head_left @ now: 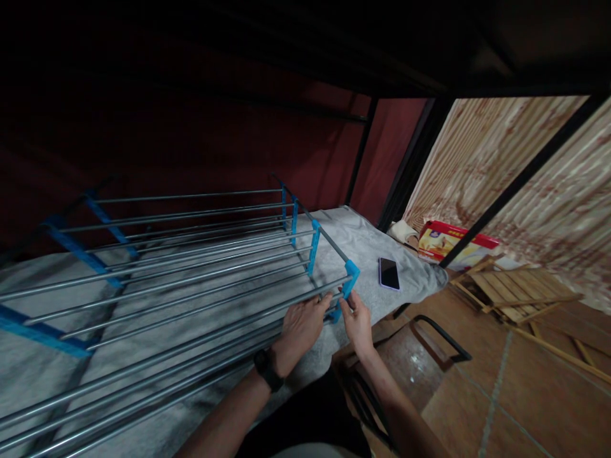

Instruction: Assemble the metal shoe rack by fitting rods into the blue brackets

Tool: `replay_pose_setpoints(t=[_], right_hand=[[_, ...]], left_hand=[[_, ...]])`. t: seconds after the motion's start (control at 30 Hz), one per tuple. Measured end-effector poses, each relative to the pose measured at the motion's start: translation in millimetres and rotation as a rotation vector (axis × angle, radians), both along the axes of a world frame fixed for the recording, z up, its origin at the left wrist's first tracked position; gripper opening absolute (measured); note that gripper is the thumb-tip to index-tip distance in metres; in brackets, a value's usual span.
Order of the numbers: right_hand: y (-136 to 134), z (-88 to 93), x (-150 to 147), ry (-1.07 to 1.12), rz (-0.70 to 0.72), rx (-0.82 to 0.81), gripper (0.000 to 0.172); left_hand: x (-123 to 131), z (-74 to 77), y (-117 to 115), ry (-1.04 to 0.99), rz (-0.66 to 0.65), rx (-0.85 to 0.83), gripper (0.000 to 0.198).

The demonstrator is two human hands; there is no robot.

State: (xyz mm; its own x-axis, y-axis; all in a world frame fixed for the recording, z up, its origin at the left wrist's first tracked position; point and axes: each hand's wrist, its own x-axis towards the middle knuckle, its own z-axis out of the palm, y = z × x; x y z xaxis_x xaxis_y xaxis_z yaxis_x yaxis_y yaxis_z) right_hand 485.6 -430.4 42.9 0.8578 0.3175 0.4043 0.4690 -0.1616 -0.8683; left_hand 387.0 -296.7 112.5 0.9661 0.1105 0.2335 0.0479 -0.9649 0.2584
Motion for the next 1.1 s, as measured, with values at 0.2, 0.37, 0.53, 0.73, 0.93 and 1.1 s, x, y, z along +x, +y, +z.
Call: replay_pose_setpoints(t=[0.2, 0.37, 0.53, 0.73, 0.93, 1.1], right_hand=[[-0.1, 0.2, 0.0, 0.017, 0.013, 0.003, 0.033], [-0.2, -1.9, 1.1, 0.022, 0.025, 0.013, 0.035], [-0.1, -0.2, -1.1, 0.032, 0.005, -0.003, 0.038], [0.4, -0.2, -1.1, 0.035, 0.015, 0.005, 0.036], [0.1, -3.5, 2.6, 0.065, 0.028, 0.031, 0.039], [-0.5, -5.6, 3.3, 0.051, 0.028, 0.025, 0.038]], left_hand=[[-0.1, 0.7, 1.2, 0.021, -0.009, 0.03, 0.048], [-1.1, -5.6, 2.8, 0.017, -0.006, 0.079, 0.048], [-2.7, 2.4, 1.5, 0.068, -0.023, 0.09, 0.046], [-2.6, 8.2, 1.3, 0.102, -0.021, 0.103, 0.04], [-2.4, 8.6, 4.2, 0.113, -0.051, 0.046, 0.036], [-1.6, 8.3, 3.4, 0.098, -0.035, 0.037, 0.036]])
